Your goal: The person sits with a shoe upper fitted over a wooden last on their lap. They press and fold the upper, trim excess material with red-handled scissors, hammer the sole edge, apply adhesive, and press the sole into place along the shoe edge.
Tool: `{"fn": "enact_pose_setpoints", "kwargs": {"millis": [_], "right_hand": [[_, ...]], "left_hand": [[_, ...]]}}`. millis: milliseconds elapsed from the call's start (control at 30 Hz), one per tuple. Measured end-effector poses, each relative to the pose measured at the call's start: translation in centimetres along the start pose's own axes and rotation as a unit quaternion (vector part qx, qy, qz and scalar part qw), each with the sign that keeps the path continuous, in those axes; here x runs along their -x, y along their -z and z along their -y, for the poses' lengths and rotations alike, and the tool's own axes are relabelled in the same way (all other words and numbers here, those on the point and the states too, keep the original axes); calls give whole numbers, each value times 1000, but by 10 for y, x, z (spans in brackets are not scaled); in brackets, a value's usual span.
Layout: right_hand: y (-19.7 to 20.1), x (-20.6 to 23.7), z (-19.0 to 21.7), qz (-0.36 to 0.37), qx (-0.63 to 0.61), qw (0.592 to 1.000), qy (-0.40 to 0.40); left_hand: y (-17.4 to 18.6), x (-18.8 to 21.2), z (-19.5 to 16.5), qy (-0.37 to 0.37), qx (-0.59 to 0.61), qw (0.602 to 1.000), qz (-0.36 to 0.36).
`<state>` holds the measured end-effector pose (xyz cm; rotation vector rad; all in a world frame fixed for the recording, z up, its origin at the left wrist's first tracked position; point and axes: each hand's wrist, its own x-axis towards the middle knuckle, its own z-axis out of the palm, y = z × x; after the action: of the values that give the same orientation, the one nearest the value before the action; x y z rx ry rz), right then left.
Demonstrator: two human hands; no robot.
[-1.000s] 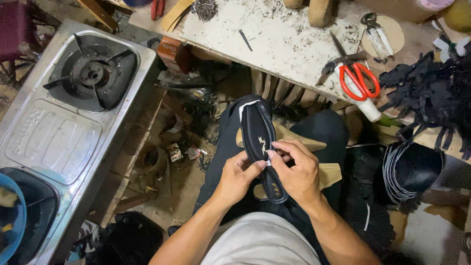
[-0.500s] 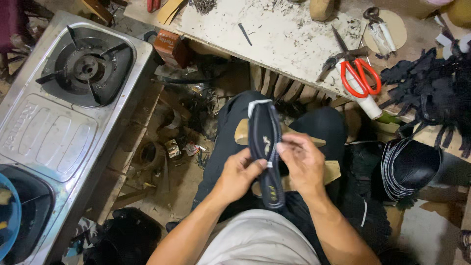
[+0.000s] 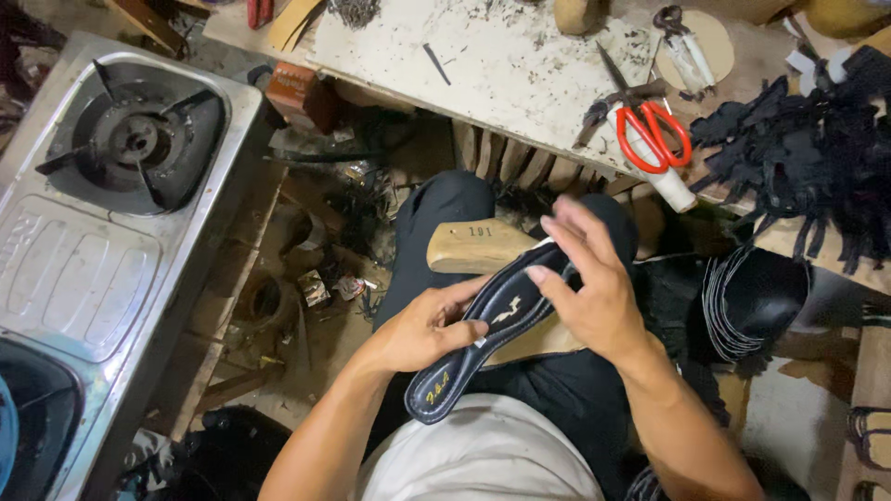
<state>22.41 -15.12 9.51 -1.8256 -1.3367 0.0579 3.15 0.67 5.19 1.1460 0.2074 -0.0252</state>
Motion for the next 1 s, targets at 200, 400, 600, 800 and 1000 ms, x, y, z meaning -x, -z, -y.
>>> {"fn": "enact_pose_setpoints", "kwargs": {"millis": [200, 400, 600, 800, 1000], "right_hand": [[-7, 25, -29, -108, -239, 949, -175], [-12, 24, -16, -109, -124, 978, -125], [-3, 7, 17, -52, 94, 986, 125], [-8, -2, 24, 11, 51, 988, 148], [-5, -5, 22, 22, 87, 982, 169]], "left_hand": [[5, 0, 14, -112, 242, 964, -18], [-2, -13, 30, -138, 236, 949, -158], [-10, -22, 30, -110, 183, 938, -273], [-25, -22, 23, -114, 145, 950, -251], [-38, -18, 13, -112, 68, 954, -271]]}}
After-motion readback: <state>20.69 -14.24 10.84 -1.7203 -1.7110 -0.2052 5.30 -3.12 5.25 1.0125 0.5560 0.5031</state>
